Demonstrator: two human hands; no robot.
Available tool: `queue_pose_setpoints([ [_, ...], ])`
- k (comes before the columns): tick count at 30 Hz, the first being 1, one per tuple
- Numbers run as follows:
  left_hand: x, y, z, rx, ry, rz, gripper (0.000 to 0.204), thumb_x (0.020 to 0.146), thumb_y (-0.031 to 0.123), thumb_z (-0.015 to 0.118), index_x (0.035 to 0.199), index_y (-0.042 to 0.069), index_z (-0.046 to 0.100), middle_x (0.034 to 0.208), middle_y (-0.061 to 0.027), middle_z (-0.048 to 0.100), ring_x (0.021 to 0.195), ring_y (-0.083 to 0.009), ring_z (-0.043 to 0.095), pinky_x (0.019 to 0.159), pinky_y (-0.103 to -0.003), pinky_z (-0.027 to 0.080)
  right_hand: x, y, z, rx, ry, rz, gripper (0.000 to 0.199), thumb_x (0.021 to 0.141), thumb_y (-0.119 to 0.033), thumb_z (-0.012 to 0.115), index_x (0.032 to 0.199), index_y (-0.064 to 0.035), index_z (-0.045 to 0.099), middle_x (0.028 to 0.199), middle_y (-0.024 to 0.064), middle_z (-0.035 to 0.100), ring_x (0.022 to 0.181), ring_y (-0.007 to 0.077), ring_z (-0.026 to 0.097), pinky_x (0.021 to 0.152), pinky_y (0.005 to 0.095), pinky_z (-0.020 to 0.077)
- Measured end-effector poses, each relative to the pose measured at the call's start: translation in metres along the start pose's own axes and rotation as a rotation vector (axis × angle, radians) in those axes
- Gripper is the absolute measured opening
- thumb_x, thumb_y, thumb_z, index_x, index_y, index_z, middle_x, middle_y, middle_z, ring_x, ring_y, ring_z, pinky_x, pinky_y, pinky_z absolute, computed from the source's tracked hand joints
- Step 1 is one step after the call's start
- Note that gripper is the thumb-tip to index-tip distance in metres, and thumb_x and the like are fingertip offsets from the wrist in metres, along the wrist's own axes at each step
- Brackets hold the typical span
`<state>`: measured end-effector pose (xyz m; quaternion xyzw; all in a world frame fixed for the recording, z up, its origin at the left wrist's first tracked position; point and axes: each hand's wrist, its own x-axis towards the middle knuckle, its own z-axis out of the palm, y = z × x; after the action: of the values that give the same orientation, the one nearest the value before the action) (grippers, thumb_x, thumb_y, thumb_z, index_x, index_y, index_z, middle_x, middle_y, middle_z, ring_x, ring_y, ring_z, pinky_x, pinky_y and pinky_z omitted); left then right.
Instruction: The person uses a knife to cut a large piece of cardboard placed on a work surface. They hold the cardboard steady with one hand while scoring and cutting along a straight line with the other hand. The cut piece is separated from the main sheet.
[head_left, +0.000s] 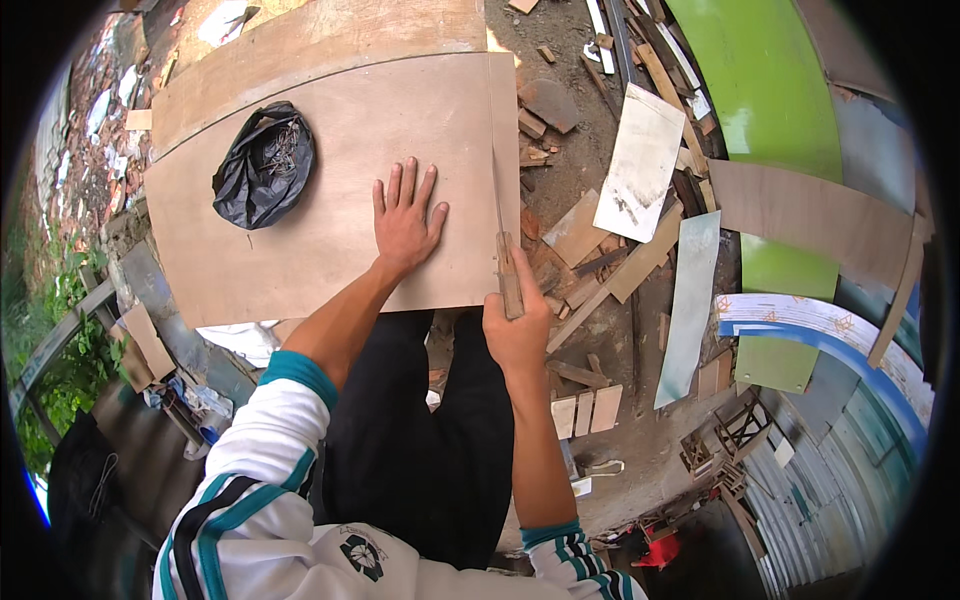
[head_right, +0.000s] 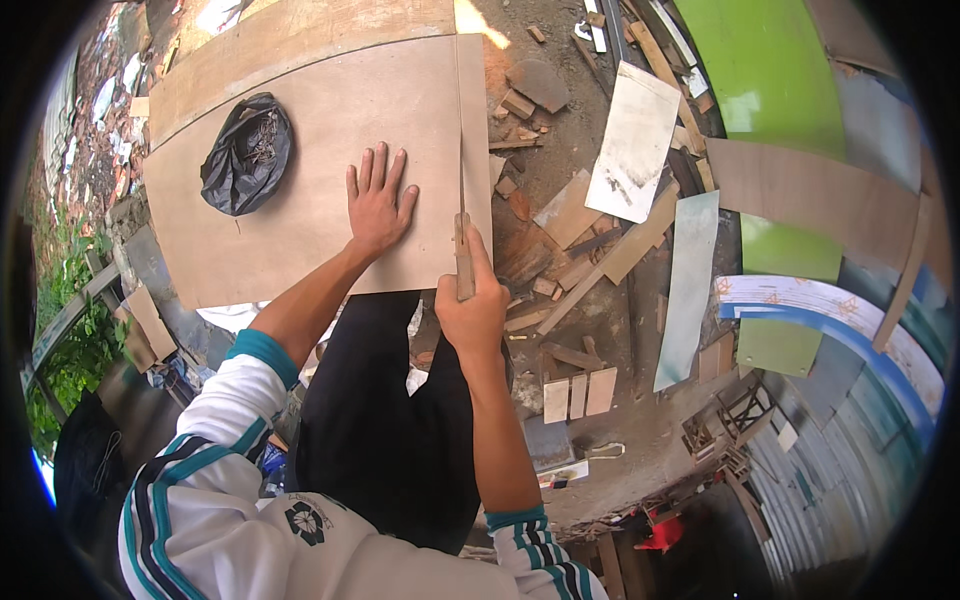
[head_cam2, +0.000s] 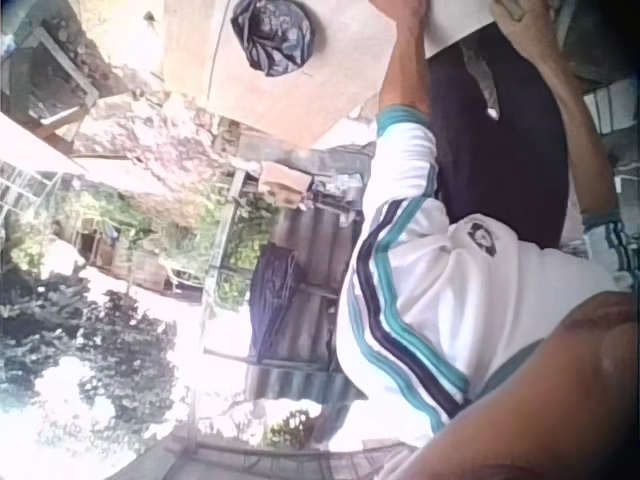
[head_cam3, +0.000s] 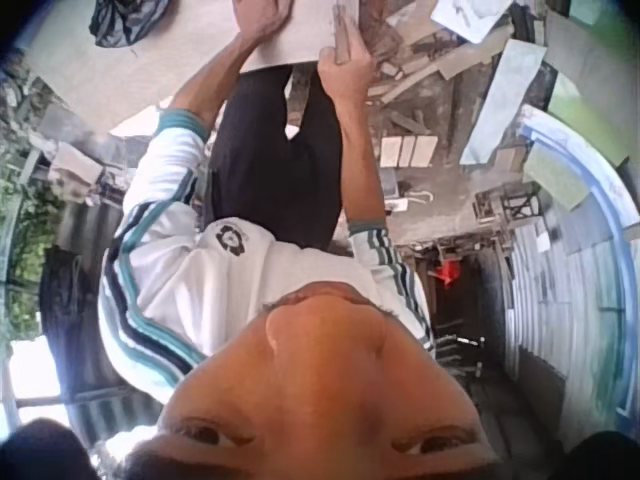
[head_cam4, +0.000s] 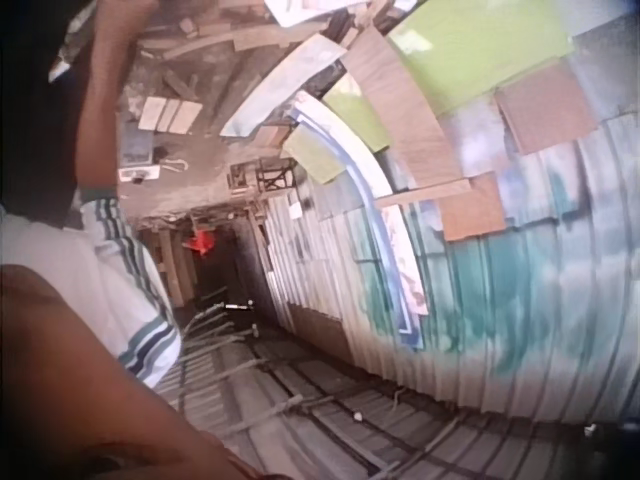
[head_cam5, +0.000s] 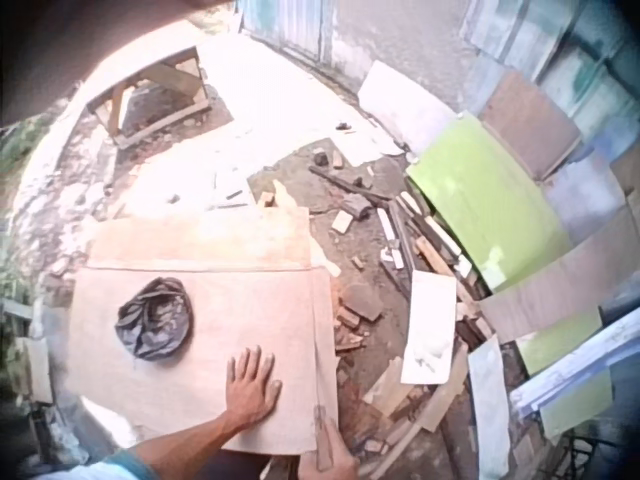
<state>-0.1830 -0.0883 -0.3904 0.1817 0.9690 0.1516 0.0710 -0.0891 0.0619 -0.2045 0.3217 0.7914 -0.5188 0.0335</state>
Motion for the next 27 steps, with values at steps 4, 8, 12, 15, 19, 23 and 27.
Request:
queue_pose_setpoints([
  [4, -0.014, 0.008, -0.003, 0.062, 0.028, -0.121, 0.068, 0.097, 0.051, 0.051, 0.157, 0.023, 0.035, 0.165, -0.0120, 0.026, 0.153, -0.0343, 0.018, 0.121, -0.060, 0.006, -0.004, 0.009, 0.013, 0.034, 0.004, -0.089, 0.061, 0.080, -0.001, 0.056, 0.141, 0.0019, 0.053, 0.115, 0.0293, 0.069, 0.101, 0.0337, 0.073, 0.084, 0.0384, 0.0550],
  [8, -0.017, 0.013, -0.002, 0.077, 0.058, -0.123, 0.069, 0.097, 0.052, 0.050, 0.157, 0.023, 0.034, 0.165, -0.0124, 0.025, 0.152, -0.0351, 0.018, 0.120, -0.062, 0.008, -0.013, 0.033, 0.016, 0.023, 0.013, -0.148, 0.060, 0.081, -0.001, 0.056, 0.140, 0.0035, 0.053, 0.117, 0.0300, 0.068, 0.103, 0.0352, 0.072, 0.086, 0.0393, 0.0550],
  [12, -0.010, 0.008, 0.006, 0.121, 0.117, -0.103, 0.068, 0.098, 0.056, 0.045, 0.157, 0.023, 0.034, 0.165, -0.0113, 0.025, 0.153, -0.0336, 0.018, 0.121, -0.061, 0.005, -0.015, 0.055, 0.016, 0.080, 0.022, -0.204, 0.059, 0.082, -0.004, 0.056, 0.140, 0.0036, 0.053, 0.123, 0.0289, 0.066, 0.111, 0.0377, 0.068, 0.093, 0.0419, 0.0531],
  [15, -0.009, 0.007, 0.010, 0.163, 0.156, -0.081, 0.069, 0.098, 0.057, 0.043, 0.157, 0.023, 0.035, 0.164, -0.0111, 0.026, 0.153, -0.0327, 0.017, 0.121, -0.060, 0.004, -0.014, 0.057, 0.013, 0.074, 0.012, -0.234, 0.058, 0.082, -0.006, 0.057, 0.140, 0.0033, 0.053, 0.125, 0.0284, 0.065, 0.114, 0.0392, 0.066, 0.096, 0.0425, 0.0520],
  [19, -0.013, 0.005, 0.014, 0.152, 0.172, -0.078, 0.069, 0.098, 0.057, 0.043, 0.157, 0.022, 0.035, 0.164, -0.0112, 0.027, 0.153, -0.0324, 0.017, 0.121, -0.060, 0.005, -0.023, 0.041, 0.005, 0.064, -0.026, -0.105, 0.058, 0.083, -0.005, 0.057, 0.140, 0.0030, 0.053, 0.128, 0.0284, 0.064, 0.116, 0.0389, 0.065, 0.098, 0.0422, 0.0510],
  [23, -0.016, 0.004, 0.015, 0.129, 0.194, -0.072, 0.069, 0.097, 0.057, 0.046, 0.156, 0.022, 0.035, 0.164, -0.0124, 0.027, 0.153, -0.0324, 0.017, 0.121, -0.059, 0.005, -0.063, 0.038, -0.009, 0.067, 0.023, -0.171, 0.060, 0.080, 0.000, 0.057, 0.140, 0.0037, 0.053, 0.124, 0.0274, 0.066, 0.111, 0.0332, 0.069, 0.095, 0.0397, 0.0521],
  [27, -0.020, 0.008, 0.018, 0.134, 0.176, -0.081, 0.070, 0.097, 0.057, 0.045, 0.156, 0.022, 0.035, 0.164, -0.0120, 0.026, 0.154, -0.0320, 0.016, 0.121, -0.059, 0.005, -0.085, 0.030, -0.022, -0.027, 0.027, -0.173, 0.060, 0.079, 0.001, 0.055, 0.139, 0.0050, 0.054, 0.112, 0.0274, 0.071, 0.094, 0.0274, 0.074, 0.082, 0.0376, 0.0559],
])
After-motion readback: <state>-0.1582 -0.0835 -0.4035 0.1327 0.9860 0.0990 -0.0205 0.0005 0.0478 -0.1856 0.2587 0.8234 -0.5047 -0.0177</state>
